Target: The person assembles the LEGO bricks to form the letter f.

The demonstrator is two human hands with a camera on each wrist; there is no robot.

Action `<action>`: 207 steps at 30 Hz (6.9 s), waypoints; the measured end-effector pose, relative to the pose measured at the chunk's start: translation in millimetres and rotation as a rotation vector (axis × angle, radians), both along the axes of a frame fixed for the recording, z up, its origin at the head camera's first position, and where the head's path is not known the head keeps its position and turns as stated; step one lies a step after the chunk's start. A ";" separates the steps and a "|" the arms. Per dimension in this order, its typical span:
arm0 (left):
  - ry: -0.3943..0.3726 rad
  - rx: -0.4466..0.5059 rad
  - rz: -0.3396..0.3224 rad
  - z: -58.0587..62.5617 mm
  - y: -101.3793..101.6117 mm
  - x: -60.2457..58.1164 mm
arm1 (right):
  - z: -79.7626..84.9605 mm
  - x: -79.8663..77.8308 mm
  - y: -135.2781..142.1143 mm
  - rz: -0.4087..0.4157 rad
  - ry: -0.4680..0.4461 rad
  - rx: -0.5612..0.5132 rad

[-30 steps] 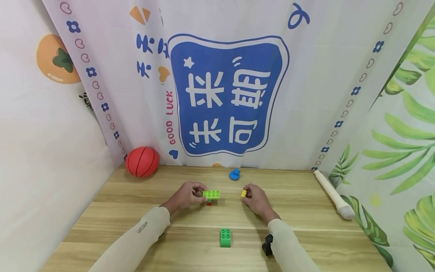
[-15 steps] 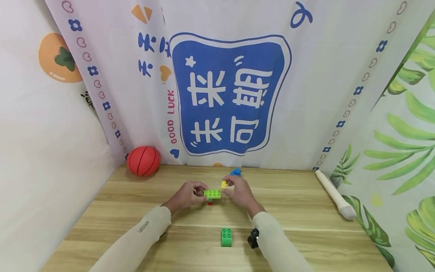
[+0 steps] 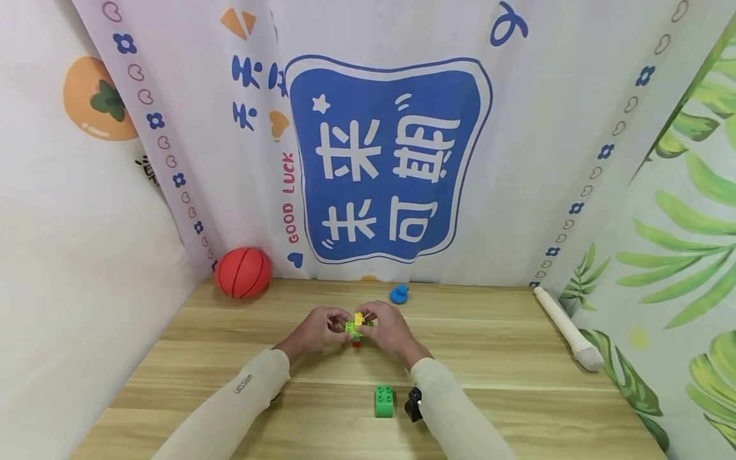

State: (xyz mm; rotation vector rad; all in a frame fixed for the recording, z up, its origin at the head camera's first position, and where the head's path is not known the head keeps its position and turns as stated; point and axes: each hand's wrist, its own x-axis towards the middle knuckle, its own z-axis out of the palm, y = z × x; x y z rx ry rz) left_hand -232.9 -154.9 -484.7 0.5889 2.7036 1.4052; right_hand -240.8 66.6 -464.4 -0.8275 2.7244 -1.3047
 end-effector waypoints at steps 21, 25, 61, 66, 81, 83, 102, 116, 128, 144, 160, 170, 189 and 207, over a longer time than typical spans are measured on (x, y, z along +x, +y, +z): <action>0.018 -0.006 0.012 1.3 1.6 1.9 | 3.8 2.7 -4.1 0.070 0.012 0.027; 0.017 0.000 0.010 1.9 3.1 1.9 | 3.2 1.9 -2.3 0.054 0.000 0.035; 0.012 -0.013 -0.003 -0.4 0.0 1.4 | 6.7 -3.0 -4.8 0.007 -0.032 0.095; 0.010 -0.012 -0.016 1.1 -0.8 2.0 | 7.3 -2.2 -4.7 0.014 -0.062 0.061; -0.004 -0.013 -0.018 5.2 0.6 5.3 | 7.2 -0.8 -3.6 0.026 -0.041 0.085; -0.006 -0.013 -0.020 5.2 0.3 5.4 | 8.2 0.4 -3.4 0.032 -0.042 0.081; -0.040 -0.002 -0.006 4.3 0.9 2.8 | 21.6 41.2 42.1 0.138 -0.049 0.186; -0.068 -0.019 0.030 4.1 2.1 5.0 | 17.3 86.4 71.1 0.391 -0.262 0.351; -0.039 -0.020 0.020 6.0 3.9 5.7 | 9.6 94.3 70.6 0.363 -0.174 0.389; -0.052 -0.004 0.009 5.1 4.6 4.5 | 0.4 94.9 65.2 0.184 -0.086 0.427; -0.059 -0.017 0.027 6.1 3.3 5.8 | 11.8 80.2 59.0 0.046 0.022 0.334; -0.032 0.020 -0.018 0.7 2.7 4.6 | 26.0 54.7 35.4 -0.117 0.171 0.156; 0.007 0.010 -0.048 -0.7 1.2 3.0 | 14.2 21.5 6.5 -0.005 0.146 0.078; -0.007 0.007 -0.039 0.2 0.5 4.0 | 24.5 17.4 3.6 0.024 0.074 0.118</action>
